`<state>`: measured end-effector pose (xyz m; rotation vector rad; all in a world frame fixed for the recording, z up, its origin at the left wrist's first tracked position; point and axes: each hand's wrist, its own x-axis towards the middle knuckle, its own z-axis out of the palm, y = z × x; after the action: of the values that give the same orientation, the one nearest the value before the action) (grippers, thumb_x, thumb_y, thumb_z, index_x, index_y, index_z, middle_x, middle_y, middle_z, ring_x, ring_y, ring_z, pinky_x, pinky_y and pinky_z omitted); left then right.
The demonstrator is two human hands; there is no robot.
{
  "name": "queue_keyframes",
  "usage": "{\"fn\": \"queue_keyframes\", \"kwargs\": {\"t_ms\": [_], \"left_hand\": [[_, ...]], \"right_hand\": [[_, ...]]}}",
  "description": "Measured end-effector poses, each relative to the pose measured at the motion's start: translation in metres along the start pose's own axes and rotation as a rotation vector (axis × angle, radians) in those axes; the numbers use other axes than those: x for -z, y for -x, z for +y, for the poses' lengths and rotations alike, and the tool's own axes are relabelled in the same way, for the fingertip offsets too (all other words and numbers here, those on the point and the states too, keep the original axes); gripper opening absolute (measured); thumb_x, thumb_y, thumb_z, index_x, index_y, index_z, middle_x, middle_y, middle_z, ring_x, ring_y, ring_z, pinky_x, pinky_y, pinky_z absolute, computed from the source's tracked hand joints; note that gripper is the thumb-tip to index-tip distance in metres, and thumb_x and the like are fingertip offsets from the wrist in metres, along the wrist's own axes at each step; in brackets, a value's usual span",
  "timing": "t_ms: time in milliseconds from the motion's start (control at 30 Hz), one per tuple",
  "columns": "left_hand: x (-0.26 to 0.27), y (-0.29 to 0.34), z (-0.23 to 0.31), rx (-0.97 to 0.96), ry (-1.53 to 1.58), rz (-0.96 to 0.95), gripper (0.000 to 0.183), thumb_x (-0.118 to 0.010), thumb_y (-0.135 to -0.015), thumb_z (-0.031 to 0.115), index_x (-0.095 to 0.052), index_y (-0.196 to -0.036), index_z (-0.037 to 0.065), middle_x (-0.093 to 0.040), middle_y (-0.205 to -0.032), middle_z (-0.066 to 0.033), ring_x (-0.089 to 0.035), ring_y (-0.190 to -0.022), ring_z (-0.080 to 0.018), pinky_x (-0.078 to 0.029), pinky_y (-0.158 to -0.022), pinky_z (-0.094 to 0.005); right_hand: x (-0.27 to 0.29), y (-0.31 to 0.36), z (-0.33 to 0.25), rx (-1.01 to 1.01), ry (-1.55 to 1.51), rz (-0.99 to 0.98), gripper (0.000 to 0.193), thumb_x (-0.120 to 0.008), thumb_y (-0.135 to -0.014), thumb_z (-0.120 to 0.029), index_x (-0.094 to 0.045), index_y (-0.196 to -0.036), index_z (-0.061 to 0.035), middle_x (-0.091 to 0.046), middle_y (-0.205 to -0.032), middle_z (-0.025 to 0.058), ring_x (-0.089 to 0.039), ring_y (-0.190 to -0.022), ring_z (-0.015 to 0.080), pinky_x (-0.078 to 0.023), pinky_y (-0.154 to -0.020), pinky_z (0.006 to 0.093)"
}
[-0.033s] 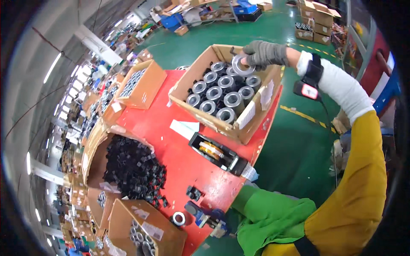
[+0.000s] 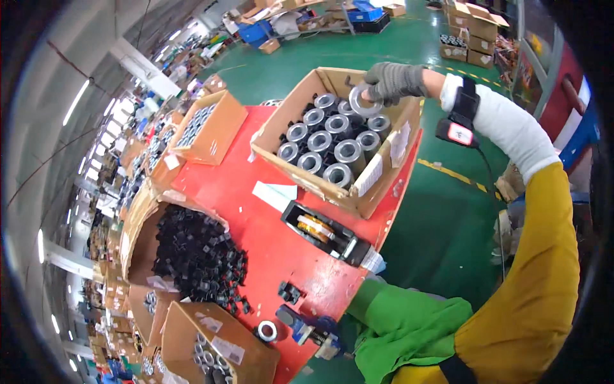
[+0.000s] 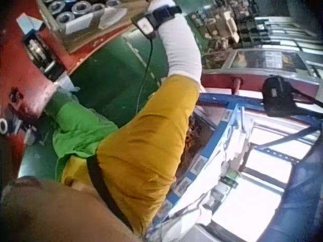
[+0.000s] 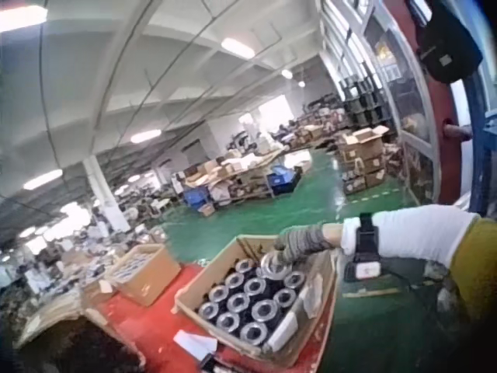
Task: Assembling small industrial components by combining metal rings and plastic housings at a workbench.
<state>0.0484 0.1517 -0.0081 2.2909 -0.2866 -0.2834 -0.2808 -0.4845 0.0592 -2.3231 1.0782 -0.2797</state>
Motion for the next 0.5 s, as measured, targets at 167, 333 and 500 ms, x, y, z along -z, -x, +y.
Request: {"fn": "queue_keyframes", "kwargs": {"t_ms": [167, 333, 500], "left_hand": [[0.003, -0.008, -0.006, -0.099, -0.175, -0.024, 0.041, -0.058, -0.088, 0.024, -0.054, -0.115, -0.006, -0.060, -0.111, -0.0132, -0.056, -0.096, -0.0225, -0.044, -0.086, -0.0327], [-0.004, -0.002, 0.004, -0.036, -0.189, 0.003, 0.037, -0.056, -0.089, 0.024, -0.056, -0.111, -0.004, -0.062, -0.105, -0.0139, -0.057, -0.092, -0.0219, -0.045, -0.081, -0.0320], [0.003, -0.007, -0.017, -0.079, -0.146, 0.137, 0.030, -0.055, -0.088, 0.021, -0.058, -0.105, -0.005, -0.063, -0.097, -0.0119, -0.057, -0.081, -0.0188, -0.046, -0.074, -0.0298]], "right_hand": [[-0.021, -0.037, 0.019, -0.086, 0.408, -0.320, 0.029, -0.058, -0.080, -0.023, -0.064, -0.081, 0.0050, -0.064, -0.065, 0.0107, -0.063, -0.055, 0.0203, -0.051, -0.048, 0.0306], [-0.044, -0.050, 0.011, -0.182, 0.385, -0.457, 0.022, -0.058, -0.079, -0.013, -0.063, -0.085, 0.0076, -0.065, -0.072, 0.0155, -0.067, -0.062, 0.0230, -0.056, -0.050, 0.0332], [-0.048, -0.046, -0.010, 0.022, 0.161, -0.418, 0.020, -0.058, -0.076, -0.014, -0.063, -0.089, 0.0013, -0.066, -0.075, 0.0118, -0.064, -0.064, 0.0170, -0.053, -0.056, 0.0306]]}}
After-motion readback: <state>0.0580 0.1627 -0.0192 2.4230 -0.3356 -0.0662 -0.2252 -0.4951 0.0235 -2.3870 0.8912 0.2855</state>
